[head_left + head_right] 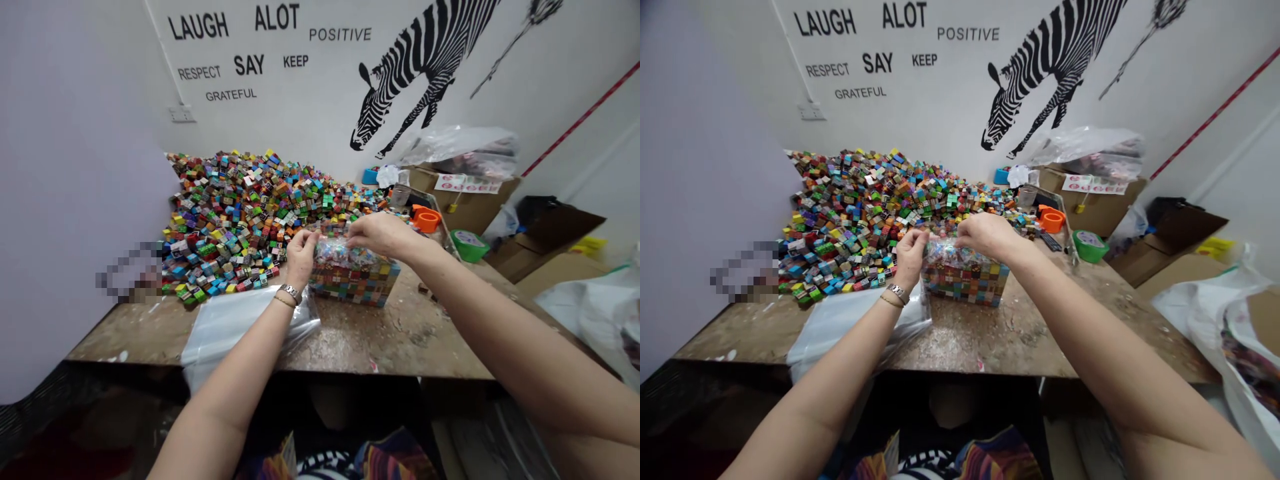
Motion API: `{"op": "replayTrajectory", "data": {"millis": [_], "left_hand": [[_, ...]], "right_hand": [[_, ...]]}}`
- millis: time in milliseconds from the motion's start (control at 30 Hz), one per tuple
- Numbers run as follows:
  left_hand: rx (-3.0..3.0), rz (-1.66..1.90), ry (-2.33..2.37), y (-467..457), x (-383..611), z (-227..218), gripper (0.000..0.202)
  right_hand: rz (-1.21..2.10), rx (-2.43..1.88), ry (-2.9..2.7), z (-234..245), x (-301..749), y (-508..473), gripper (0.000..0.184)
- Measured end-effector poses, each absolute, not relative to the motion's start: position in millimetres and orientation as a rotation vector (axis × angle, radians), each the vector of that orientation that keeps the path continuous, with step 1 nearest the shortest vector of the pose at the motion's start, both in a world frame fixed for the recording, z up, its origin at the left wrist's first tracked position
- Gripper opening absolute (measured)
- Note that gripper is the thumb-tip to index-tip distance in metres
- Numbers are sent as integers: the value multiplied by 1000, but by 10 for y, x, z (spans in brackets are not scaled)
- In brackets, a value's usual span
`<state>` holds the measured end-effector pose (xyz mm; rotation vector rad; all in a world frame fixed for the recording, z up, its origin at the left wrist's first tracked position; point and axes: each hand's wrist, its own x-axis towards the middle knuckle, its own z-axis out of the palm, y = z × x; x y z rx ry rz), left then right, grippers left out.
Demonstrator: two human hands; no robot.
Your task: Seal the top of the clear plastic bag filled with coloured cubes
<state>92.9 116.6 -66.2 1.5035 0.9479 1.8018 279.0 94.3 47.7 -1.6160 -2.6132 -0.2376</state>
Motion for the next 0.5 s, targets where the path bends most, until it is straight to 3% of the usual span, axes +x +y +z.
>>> {"op": "replayTrajectory", "data": {"millis": [300,500], "left_hand": [[1514,1953,993,1210,1000,-623,34],[1493,1954,756,1065,1266,-357,34]], "right_hand": [[-291,-1630,-2569,534,2796,853,22],[-331,-1596,-2522,781,3146,449,26]]}}
